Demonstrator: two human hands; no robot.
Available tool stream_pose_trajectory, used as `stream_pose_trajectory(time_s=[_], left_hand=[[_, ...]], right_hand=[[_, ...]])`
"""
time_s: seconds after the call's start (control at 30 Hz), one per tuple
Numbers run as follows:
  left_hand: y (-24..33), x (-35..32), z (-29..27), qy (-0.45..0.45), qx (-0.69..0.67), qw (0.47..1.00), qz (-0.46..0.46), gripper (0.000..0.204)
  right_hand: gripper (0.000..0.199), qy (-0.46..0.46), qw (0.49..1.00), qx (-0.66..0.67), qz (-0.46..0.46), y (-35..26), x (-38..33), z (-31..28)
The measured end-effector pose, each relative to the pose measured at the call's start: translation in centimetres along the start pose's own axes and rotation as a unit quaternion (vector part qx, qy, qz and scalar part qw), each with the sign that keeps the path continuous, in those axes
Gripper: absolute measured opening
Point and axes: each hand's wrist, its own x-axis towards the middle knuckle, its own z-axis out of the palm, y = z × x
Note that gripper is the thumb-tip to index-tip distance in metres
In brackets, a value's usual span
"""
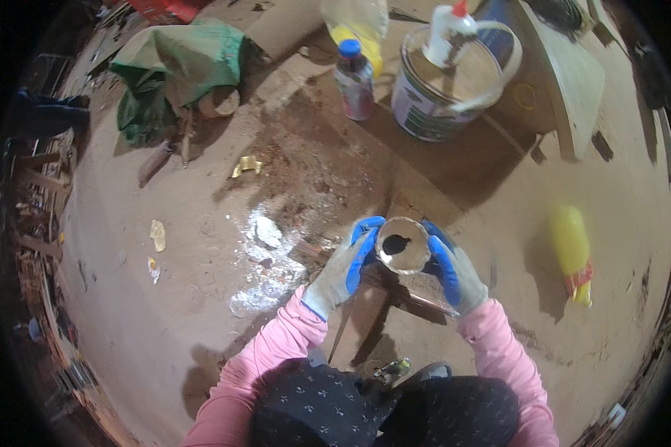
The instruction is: The person crouches on the floor and mixes a brown paste in a small container using a wooden stick. They add a dark liquid from a plastic bottle and a white powder from a bag, then continue stirring the mixture.
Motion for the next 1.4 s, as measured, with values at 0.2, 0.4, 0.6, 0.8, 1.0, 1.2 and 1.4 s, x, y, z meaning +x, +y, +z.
stream_pose_trajectory(time_s=[0.2,0.4,0.6,0.8,1.0,1.2,1.4], left_hand=[[6.4,-0.5,0.3,0.015,-0.469,0.874,-0.125,0.051],[17.1,-3.0,1.0,-0.032,-0.635,0.765,-0.104,0.074],[28.0,-7.6,3.0,0.005,-0.645,0.758,-0.094,0.082],[38.9,-12.4,4.2,-0.019,-0.738,0.667,-0.104,0.076],[50.0,-16.2,3.3,0.142,-0.767,0.623,-0.053,0.071],[57.8,-15.5,-3.8,0.146,-0.734,0.660,0.065,0.063],[63.9,-13.4,-18.8,0.158,-0.734,0.657,0.073,0.063]], right_hand=[[0.058,0.004,0.997,0.066,0.031,-10.2,-3.6,4.5],[0.065,-0.003,0.999,0.038,0.030,-20.7,-8.2,10.8],[0.061,0.022,0.999,0.023,0.013,-28.8,-16.5,14.6],[0.047,0.154,0.983,-0.052,0.088,-33.3,-29.3,11.3],[0.039,0.087,0.846,-0.518,0.096,-40.5,-44.2,8.1],[0.036,0.164,0.755,-0.618,0.149,-47.6,-45.6,7.2],[0.024,0.241,0.797,-0.554,-0.014,-55.2,-32.9,14.7]])
